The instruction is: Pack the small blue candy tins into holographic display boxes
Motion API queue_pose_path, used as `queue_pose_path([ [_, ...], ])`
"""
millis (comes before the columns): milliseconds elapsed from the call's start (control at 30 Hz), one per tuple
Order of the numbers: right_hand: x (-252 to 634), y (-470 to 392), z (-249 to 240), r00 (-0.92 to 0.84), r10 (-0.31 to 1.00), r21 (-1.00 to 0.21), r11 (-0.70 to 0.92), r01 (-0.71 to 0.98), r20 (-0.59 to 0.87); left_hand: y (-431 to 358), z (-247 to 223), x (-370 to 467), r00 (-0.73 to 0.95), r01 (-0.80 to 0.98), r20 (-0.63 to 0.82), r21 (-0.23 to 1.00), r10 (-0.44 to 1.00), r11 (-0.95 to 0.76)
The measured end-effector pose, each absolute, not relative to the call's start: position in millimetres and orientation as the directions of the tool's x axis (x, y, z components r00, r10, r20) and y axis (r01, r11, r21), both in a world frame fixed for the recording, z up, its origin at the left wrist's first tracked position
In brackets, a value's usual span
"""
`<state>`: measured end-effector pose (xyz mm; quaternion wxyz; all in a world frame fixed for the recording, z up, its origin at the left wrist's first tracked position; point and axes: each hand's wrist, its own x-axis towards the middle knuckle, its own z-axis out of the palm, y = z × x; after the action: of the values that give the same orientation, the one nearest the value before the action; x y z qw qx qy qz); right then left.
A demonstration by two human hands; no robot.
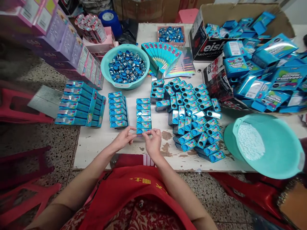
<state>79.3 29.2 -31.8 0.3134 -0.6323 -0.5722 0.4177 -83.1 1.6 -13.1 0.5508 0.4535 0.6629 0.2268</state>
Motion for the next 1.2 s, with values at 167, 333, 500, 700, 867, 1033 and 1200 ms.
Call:
queue_pose_path([
  [167,71.5,36.9,-45.3,0.03,0.988,-0.862,-0.148,0.486,-0.153,9.9,-23.5,-89.0,0.011,0.407,-0.487,0.8,0.873,0.442],
  [333,68.7,42.3,-56.9,0.059,0.983,-0.865,-0.183,0.468,-0.176,12.4,-46.0,-80.4,-0.047,0.459,-0.447,0.785,0.894,0.416],
  [500,74.9,41.7,-57.3,0.155,0.937,-0.9,-0.346,0.264,-0.314,3.4,-64.4,-69.5,-0.191,0.536,-0.525,0.652,0.829,0.536],
  [700,74.9,42.4,-56.8,0.144,0.953,-0.858,-0.302,0.416,-0.266,-19.9,-59.5,-45.4,-0.238,0.567,-0.401,0.682,0.885,0.462],
  [867,83.6,42.0,-51.9,0.123,0.967,-0.873,-0.255,0.415,-0.224,-28.1,-40.9,-47.5,-0.145,0.756,-0.537,0.481,0.831,0.443],
  [1033,109.6,-3.4,-40.8,-0.189,0.982,-0.802,0.096,0.589,-0.021,-48.5,-34.8,-63.6,0.195,0.791,-0.573,0.572,0.796,0.218],
  [1200,116.5,-38.8,-60.4,-0.657,0.742,-0.662,0.428,0.615,-0.131,-52.8,-49.0,-56.9,0.165,0.852,-0.613,0.483,0.773,0.201],
])
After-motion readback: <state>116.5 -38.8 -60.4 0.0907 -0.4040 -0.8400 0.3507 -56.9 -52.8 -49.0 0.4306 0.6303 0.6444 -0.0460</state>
